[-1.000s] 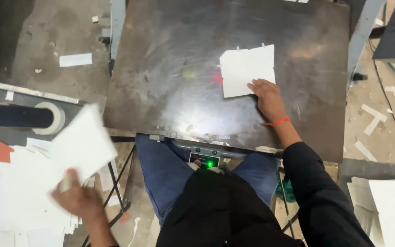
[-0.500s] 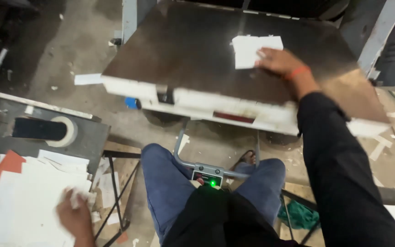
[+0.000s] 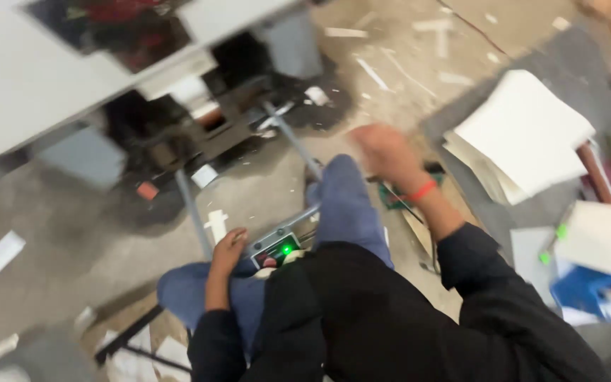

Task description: Operating a machine to fold and process paper envelopes in a manufacturing facility.

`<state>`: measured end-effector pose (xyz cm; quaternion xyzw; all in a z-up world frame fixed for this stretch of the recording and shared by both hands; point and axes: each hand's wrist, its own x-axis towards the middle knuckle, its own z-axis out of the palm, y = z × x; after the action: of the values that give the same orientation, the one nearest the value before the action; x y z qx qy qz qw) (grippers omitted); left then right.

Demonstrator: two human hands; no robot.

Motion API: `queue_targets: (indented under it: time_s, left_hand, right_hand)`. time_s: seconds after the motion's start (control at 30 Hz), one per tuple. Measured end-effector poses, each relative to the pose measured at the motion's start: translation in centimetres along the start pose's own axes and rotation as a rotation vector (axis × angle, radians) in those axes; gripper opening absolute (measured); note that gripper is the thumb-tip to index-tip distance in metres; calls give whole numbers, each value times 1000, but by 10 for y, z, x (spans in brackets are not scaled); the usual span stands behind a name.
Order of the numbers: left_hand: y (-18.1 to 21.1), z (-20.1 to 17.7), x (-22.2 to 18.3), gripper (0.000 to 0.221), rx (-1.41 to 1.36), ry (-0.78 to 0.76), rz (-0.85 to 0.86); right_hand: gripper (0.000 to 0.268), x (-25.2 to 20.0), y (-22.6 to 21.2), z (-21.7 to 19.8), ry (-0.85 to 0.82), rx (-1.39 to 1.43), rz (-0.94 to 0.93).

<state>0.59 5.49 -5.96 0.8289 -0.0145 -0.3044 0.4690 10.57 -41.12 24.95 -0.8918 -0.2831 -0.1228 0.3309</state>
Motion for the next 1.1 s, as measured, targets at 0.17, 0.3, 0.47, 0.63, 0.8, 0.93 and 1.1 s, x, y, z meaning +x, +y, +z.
queue_targets:
  time_s: [0.17, 0.3, 0.47, 0.63, 0.8, 0.93, 1.1]
  left_hand:
    - [-3, 3, -5, 33, 49, 93, -27]
    - [-37, -2, 14, 31, -96, 172, -42]
    - [-58, 1, 14, 31, -497, 364, -182]
    - [-42, 6, 10, 31, -160, 320, -171]
    - [26, -1, -10, 31, 29, 405, 42]
    - [90, -7, -26, 27, 54, 338, 187]
    - [260, -50, -46, 31, 107, 231, 548]
  right_hand:
    - [44, -146, 39, -114, 315, -785, 539]
    - [55, -192, 46, -132, 116, -861, 772]
    - [50, -196, 56, -174, 17, -519, 912]
    - [42, -211, 63, -177, 1, -425, 910]
    - [19, -224, 62, -125, 192, -834, 682]
    - [16, -228, 72, -118, 215, -1009, 662]
    - [26, -143, 58, -125, 309, -691, 645]
